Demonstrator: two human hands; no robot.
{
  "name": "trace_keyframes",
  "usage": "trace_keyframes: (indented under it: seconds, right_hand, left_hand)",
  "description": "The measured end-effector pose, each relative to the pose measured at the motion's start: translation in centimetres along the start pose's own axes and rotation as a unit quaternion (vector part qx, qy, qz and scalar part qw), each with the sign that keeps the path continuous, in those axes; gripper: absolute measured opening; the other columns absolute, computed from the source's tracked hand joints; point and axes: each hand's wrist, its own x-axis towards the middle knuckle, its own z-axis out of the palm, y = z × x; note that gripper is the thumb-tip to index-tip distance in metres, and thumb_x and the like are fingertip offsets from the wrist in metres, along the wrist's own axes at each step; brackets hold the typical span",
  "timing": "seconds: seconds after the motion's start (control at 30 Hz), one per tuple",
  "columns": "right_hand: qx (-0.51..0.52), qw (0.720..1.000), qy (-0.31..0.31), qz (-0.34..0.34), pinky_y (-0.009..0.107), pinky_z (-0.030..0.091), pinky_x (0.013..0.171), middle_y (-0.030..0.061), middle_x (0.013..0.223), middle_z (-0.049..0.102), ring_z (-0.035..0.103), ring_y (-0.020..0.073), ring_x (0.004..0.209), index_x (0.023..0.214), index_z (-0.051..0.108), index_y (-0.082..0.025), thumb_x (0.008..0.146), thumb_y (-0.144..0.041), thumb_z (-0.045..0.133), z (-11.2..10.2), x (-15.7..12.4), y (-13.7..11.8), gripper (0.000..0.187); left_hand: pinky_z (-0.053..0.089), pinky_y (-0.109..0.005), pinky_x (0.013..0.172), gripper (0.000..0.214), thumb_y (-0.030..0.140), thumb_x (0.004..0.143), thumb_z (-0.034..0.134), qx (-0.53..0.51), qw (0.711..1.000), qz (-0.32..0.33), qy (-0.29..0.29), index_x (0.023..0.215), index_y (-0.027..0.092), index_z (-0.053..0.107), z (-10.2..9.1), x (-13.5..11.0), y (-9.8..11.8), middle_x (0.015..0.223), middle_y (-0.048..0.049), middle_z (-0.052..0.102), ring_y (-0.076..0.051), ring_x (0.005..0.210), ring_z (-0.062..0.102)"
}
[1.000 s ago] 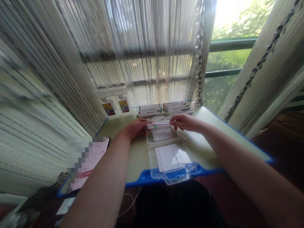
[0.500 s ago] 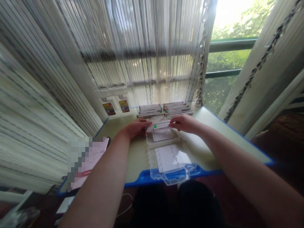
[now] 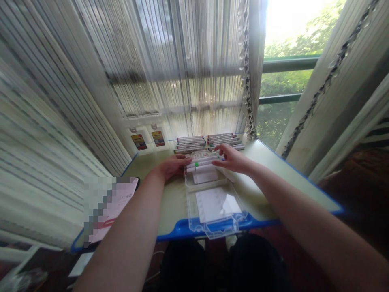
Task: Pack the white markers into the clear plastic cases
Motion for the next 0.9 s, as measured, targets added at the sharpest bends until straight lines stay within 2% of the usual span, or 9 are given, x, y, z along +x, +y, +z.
trace_keyframes:
  seconds: [0.1, 0.27, 0.4, 0.5, 0.63, 0.77, 0.9]
  right_hand:
    - [0.09, 0.995, -0.015, 0.048, 0.031, 0.049, 0.074, 0.0145, 0.115, 0.053, 0.057, 0.0185, 0.088, 0.125, 0.046, -0.017, 0.068, -0.041, 0.071, 0.5, -0.1, 0.3, 0.066]
    - [0.227, 0.965, -0.082, 0.104, 0.031, 0.052, 0.078, 0.0109, 0.11, 0.058, 0.059, 0.0192, 0.094, 0.139, 0.026, -0.022, 0.072, -0.026, 0.07, 0.7, -0.2, 0.2, 0.08]
    - [0.271, 0.952, -0.089, 0.11, 0.029, 0.053, 0.077, 0.0051, 0.099, 0.06, 0.06, 0.0153, 0.087, 0.136, 0.031, -0.023, 0.073, -0.016, 0.068, 0.8, 0.0, 0.0, 0.073]
    - [0.287, 0.947, -0.098, 0.101, 0.028, 0.054, 0.074, 0.0043, 0.098, 0.06, 0.06, 0.0135, 0.082, 0.132, 0.036, -0.022, 0.075, -0.013, 0.065, 1.0, 0.2, 0.1, 0.065]
    - [0.279, 0.951, -0.099, 0.09, 0.027, 0.054, 0.072, 0.0039, 0.096, 0.061, 0.06, 0.0134, 0.08, 0.127, 0.042, -0.023, 0.076, -0.014, 0.065, 1.1, 0.3, 0.3, 0.057]
    - [0.284, 0.949, -0.107, 0.08, 0.028, 0.054, 0.073, 0.0055, 0.102, 0.06, 0.06, 0.0135, 0.082, 0.128, 0.041, -0.022, 0.074, -0.02, 0.067, 1.0, 0.2, 0.5, 0.06]
    - [0.279, 0.951, -0.116, 0.064, 0.03, 0.053, 0.081, 0.0061, 0.108, 0.059, 0.06, 0.0161, 0.093, 0.129, 0.041, -0.023, 0.069, -0.02, 0.072, 0.9, 0.0, 0.7, 0.068]
  left_hand:
    - [0.048, -0.022, 0.049, 0.031, 0.033, 0.062, 0.079, 0.001, 1.0, -0.003, 0.0, 0.081, 0.014, 0.064, 0.2, -0.2, 0.2, 0.067, 0.0006, 0.06, -0.009, 0.054, 0.055]
    - [0.049, -0.022, 0.052, 0.03, 0.031, 0.062, 0.079, -0.015, 0.999, -0.022, -0.026, 0.082, 0.015, 0.065, 0.3, -0.3, 0.7, 0.072, -0.0011, 0.063, -0.01, 0.058, 0.058]
    - [0.05, -0.022, 0.056, 0.036, 0.028, 0.059, 0.08, -0.008, 0.998, -0.03, -0.054, 0.09, 0.015, 0.067, 0.1, -0.6, 0.9, 0.081, -0.0029, 0.065, -0.01, 0.063, 0.059]
    - [0.049, -0.02, 0.057, 0.041, 0.021, 0.052, 0.083, 0.003, 0.998, -0.019, -0.066, 0.089, 0.015, 0.066, 0.3, -1.0, 1.0, 0.084, -0.0035, 0.065, -0.011, 0.066, 0.06]
    - [0.046, -0.02, 0.053, 0.045, 0.017, 0.048, 0.083, 0.052, 0.998, 0.003, -0.041, 0.09, 0.016, 0.066, 0.9, -1.1, 1.2, 0.081, -0.0025, 0.065, -0.011, 0.064, 0.059]
    - [0.046, -0.021, 0.053, 0.046, 0.017, 0.049, 0.083, 0.058, 0.998, 0.017, -0.026, 0.091, 0.016, 0.066, 1.2, -1.1, 1.2, 0.081, -0.0016, 0.064, -0.011, 0.066, 0.059]
    - [0.045, -0.021, 0.052, 0.045, 0.019, 0.049, 0.083, 0.065, 0.997, 0.021, -0.038, 0.09, 0.016, 0.066, 1.1, -1.0, 1.1, 0.08, -0.0017, 0.063, -0.01, 0.062, 0.058]
